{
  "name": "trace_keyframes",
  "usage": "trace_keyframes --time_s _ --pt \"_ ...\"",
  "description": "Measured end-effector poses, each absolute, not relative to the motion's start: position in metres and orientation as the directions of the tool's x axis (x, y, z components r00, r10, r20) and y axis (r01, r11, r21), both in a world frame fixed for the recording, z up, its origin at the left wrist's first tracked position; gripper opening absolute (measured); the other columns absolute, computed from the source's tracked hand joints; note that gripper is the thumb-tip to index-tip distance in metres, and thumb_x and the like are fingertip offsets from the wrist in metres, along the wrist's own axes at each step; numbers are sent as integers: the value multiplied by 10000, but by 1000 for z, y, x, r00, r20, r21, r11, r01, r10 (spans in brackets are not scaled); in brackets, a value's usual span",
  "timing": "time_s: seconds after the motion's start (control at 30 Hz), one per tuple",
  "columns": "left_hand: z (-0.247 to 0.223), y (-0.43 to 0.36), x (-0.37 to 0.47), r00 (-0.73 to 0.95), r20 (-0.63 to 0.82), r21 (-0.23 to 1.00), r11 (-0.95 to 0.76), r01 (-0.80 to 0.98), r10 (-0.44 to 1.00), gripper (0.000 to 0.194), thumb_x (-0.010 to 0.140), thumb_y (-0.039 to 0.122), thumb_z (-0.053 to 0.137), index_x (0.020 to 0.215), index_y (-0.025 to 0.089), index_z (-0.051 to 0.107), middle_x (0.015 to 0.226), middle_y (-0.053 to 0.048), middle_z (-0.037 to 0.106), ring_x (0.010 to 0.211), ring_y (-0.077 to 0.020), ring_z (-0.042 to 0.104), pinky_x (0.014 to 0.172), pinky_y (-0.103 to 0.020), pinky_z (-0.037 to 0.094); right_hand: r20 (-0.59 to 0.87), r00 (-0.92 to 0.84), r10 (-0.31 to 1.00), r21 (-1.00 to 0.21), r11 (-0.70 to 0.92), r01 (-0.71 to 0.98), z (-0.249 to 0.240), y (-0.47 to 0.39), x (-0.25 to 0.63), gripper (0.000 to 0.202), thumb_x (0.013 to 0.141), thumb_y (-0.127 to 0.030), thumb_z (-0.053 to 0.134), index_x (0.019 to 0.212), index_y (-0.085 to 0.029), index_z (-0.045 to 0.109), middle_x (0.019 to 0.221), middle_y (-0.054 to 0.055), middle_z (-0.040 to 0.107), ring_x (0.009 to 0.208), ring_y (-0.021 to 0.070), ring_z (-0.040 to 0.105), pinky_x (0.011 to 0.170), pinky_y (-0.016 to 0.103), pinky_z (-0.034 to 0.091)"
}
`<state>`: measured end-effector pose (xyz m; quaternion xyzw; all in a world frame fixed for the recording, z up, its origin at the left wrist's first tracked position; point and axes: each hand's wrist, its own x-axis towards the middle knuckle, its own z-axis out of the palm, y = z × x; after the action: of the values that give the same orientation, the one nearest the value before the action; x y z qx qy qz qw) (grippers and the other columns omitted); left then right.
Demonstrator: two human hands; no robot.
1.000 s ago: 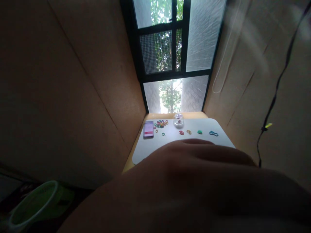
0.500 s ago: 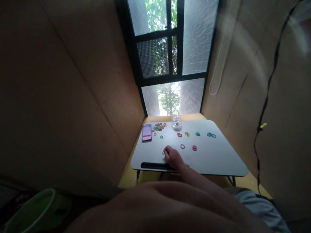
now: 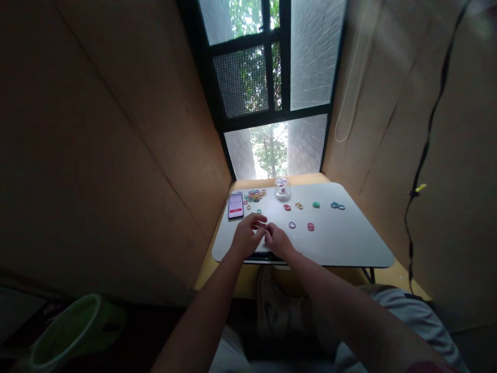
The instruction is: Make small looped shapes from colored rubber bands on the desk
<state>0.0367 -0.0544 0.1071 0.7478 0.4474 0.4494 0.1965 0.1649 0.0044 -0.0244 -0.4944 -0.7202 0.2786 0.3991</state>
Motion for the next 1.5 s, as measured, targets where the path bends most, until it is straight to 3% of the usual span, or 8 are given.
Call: trace_keyframes --time_s 0.17,0.3,0.53,0.73,1.1,1.2,1.37,1.5 --pt "15 -13 36 19 304 825 -273 496 953 221 799 143 591 1016 159 631 1045 -82 686 758 -128 651 635 -230 522 331 -139 933 -805 356 475 -31 11 165 120 893 -219 428 855 -217 542 679 -17 593 633 153 544 600 247 348" --pt "-13 -7 38 -36 251 860 -206 468 967 268 823 163 563 1085 167 618 1041 -70 696 691 -111 625 632 -238 508 344 -126 931 -801 361 478 -32 14 165 120 886 -231 428 832 -217 534 693 -12 580 648 159 534 607 254 350" --pt "-16 -11 34 -69 262 838 -191 511 963 145 848 221 549 897 167 675 828 -38 712 690 -142 629 665 -260 484 343 -144 928 -814 370 448 -30 7 167 125 887 -258 428 832 -220 533 692 -18 576 649 157 535 622 258 373" --pt "-14 -12 34 -112 272 840 -179 512 956 128 823 195 562 876 175 676 829 -39 713 761 -158 640 702 -261 481 334 -150 930 -821 366 438 -29 6 167 88 832 -270 492 814 -215 558 687 -17 586 637 157 543 611 260 383" --pt "-14 -7 37 -100 248 813 -150 563 964 166 828 313 579 826 169 662 734 -22 679 665 -143 601 644 -254 442 306 -75 949 -817 302 492 -6 26 194 120 783 -266 533 746 -194 622 698 2 662 609 138 577 612 251 427" --pt "-14 -7 37 -90 239 780 -136 611 967 187 823 340 573 824 174 661 726 -19 674 664 -152 599 641 -259 436 340 14 940 -774 271 572 9 38 236 122 773 -274 572 741 -197 661 719 8 687 615 138 593 638 254 441" --pt "-14 -5 36 -40 229 746 -149 649 973 218 820 384 555 826 188 649 744 -16 679 675 -162 604 651 -265 440 358 307 882 -737 66 673 20 64 334 168 780 -273 552 781 -175 689 812 63 725 708 179 629 683 280 458" --pt "-13 -4 38 -26 220 708 -141 692 975 236 819 405 542 827 195 650 741 -18 684 677 -172 608 657 -272 447 340 428 837 -709 -71 701 12 75 397 166 772 -255 563 771 -175 709 803 82 736 726 206 644 672 296 467"
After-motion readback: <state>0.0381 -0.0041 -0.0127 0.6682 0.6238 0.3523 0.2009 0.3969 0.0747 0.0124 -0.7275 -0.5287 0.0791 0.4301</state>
